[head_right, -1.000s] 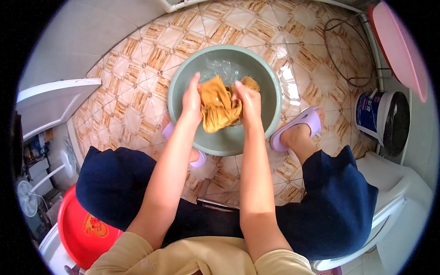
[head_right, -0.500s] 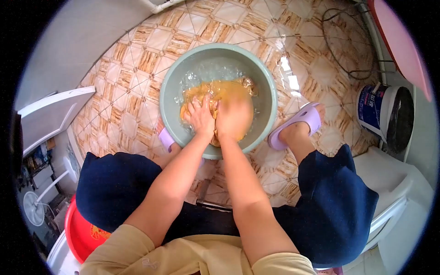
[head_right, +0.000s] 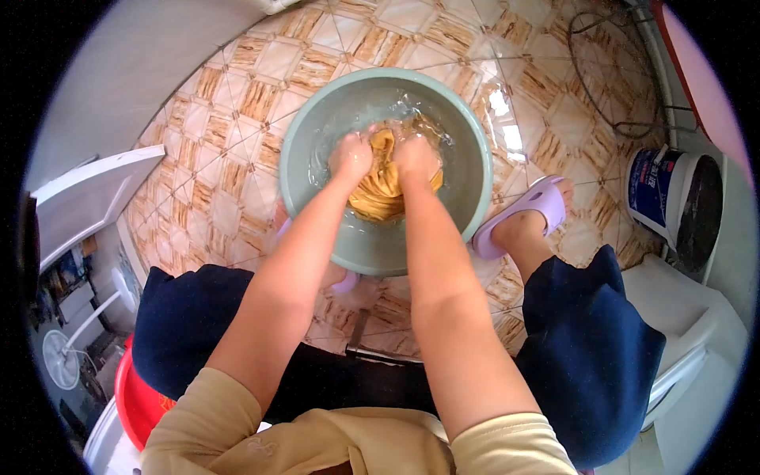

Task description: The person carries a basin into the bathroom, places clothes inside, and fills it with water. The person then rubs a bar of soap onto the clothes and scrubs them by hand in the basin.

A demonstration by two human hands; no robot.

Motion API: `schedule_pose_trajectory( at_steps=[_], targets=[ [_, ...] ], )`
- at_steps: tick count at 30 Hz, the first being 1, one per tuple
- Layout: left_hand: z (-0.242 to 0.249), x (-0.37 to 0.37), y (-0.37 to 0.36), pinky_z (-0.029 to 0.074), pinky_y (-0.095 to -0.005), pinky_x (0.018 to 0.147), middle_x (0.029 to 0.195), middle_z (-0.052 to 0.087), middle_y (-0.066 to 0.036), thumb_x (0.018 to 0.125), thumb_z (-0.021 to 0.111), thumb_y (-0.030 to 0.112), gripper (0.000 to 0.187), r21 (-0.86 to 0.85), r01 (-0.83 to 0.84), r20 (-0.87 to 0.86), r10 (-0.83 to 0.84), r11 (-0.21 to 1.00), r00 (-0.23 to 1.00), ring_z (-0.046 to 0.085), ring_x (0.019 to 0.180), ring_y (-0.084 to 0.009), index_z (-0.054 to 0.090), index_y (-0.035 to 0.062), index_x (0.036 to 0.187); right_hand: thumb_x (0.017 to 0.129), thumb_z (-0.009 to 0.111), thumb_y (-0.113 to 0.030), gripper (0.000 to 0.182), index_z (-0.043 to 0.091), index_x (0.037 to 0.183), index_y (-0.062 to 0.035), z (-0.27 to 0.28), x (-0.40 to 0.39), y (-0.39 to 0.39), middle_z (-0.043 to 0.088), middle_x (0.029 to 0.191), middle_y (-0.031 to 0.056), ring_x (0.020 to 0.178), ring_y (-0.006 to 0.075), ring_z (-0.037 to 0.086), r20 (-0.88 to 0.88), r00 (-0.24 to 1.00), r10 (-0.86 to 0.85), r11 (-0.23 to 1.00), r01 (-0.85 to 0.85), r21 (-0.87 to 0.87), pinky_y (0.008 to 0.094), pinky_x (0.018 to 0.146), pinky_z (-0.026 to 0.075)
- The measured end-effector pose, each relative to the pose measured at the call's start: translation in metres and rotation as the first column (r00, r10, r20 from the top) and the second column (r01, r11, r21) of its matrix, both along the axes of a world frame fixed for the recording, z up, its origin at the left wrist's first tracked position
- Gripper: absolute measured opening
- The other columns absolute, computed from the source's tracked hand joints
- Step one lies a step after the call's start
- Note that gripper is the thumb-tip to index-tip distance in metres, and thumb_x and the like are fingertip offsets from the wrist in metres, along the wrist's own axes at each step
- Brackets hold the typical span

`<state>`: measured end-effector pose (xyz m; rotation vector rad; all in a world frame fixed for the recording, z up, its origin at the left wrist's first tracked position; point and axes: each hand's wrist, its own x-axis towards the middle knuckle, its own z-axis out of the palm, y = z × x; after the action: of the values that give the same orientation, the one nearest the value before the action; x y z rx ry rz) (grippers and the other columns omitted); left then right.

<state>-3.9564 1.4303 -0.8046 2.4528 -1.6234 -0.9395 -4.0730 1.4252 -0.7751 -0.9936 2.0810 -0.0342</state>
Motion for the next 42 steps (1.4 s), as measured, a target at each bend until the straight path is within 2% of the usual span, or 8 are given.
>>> schedule_pose_trajectory(
  at_steps=[5,11,14,17,20,25,34,42],
  targets=[
    [0.041,0.010,0.027,0.046,-0.0320,0.070,0.080,0.066,-0.010,0.089,0.053,0.044,0.045,0.018,-0.361,-0.625,0.292,0.932,0.723,0.061,0.075,-0.0205,0.066,0.0010,0.083,0.089,0.046,-0.057,0.066,0.066,0.104,0.0044,-0.072,-0.041,0.016,0.065,0.103,0.0160,0.099,0.0271,0.059,0.721,0.652,-0.237,0.865,0.479,-0.149,0.0323,0.090,0.041],
    [0.124,0.035,0.052,0.044,-0.0253,0.087,0.096,0.063,-0.009,0.090,0.056,0.038,0.046,0.069,-0.607,-0.970,0.197,0.792,0.146,0.059,0.090,-0.0146,0.062,-0.0070,0.097,0.090,0.060,-0.023,0.025,0.064,0.088,0.0019,-0.037,-0.047,0.056,0.064,0.088,0.0055,0.079,0.0115,0.055,0.729,0.631,-0.265,0.615,0.693,-0.376,0.0251,0.075,0.044],
    [0.100,0.072,0.053,0.043,-0.0265,0.089,0.105,0.061,-0.012,0.088,0.060,0.034,0.041,0.063,-0.531,-0.894,0.284,0.845,0.345,0.056,0.098,-0.0148,0.059,-0.0046,0.101,0.080,0.061,-0.001,0.018,0.060,0.097,0.0010,-0.008,-0.047,0.069,0.054,0.072,-0.0019,0.067,0.0090,0.049,0.771,0.599,-0.215,0.531,0.735,-0.423,0.0225,0.069,0.042],
    [0.081,0.087,0.053,0.041,-0.0302,0.091,0.115,0.055,-0.016,0.076,0.071,0.022,0.041,0.074,0.162,-0.738,-0.055,0.984,0.673,0.052,0.107,-0.0211,0.056,0.0033,0.109,0.069,0.051,0.011,0.042,0.057,0.109,-0.0010,0.025,-0.042,0.071,0.043,0.071,-0.0022,0.065,0.0107,0.043,0.773,0.615,-0.155,0.458,0.738,-0.496,0.0246,0.067,0.042],
    [0.088,0.046,0.086,0.028,-0.0425,0.107,0.144,0.026,-0.020,0.054,0.074,0.006,0.078,-0.124,0.211,-0.196,-0.233,0.970,0.953,0.027,0.133,-0.0362,0.046,0.0170,0.126,0.063,0.046,0.012,0.060,0.057,0.118,-0.0100,0.037,-0.045,0.071,0.046,0.111,0.0112,0.098,0.0230,0.050,0.245,0.964,-0.103,0.539,0.261,-0.801,0.0316,0.085,0.044],
    [0.063,-0.008,0.109,0.001,-0.0618,0.108,0.154,-0.007,-0.014,0.072,0.065,0.052,0.102,0.260,0.430,-0.078,-0.425,0.865,0.902,-0.008,0.142,-0.0288,0.005,0.0227,0.149,0.084,0.056,-0.044,0.052,0.046,0.133,-0.0281,0.015,-0.004,0.065,0.033,0.144,0.0107,0.130,0.0344,0.033,-0.309,0.860,0.407,0.760,-0.506,-0.407,0.0592,0.101,0.027],
    [0.044,-0.021,0.105,0.006,-0.0629,0.107,0.154,0.004,-0.013,0.083,0.057,0.052,0.086,0.159,0.368,0.111,-0.388,0.916,0.915,0.000,0.142,-0.0306,0.013,0.0176,0.148,0.084,0.056,-0.044,0.045,0.050,0.124,-0.0254,-0.031,-0.009,0.042,0.053,0.119,0.0158,0.089,0.0340,0.059,-0.384,0.807,0.449,0.728,-0.580,-0.366,0.0459,0.069,0.051],
    [0.033,-0.010,0.108,0.013,-0.0607,0.107,0.154,0.008,-0.008,0.088,0.052,0.048,0.062,-0.024,0.227,-0.091,-0.228,0.974,0.969,0.008,0.141,-0.0300,0.041,0.0143,0.138,0.089,0.050,-0.038,0.034,0.060,0.108,-0.0118,-0.009,-0.010,-0.015,0.065,0.104,0.0157,0.098,0.0314,0.062,-0.279,0.866,0.415,0.870,-0.468,-0.157,0.0450,0.084,0.047]
  ],
)
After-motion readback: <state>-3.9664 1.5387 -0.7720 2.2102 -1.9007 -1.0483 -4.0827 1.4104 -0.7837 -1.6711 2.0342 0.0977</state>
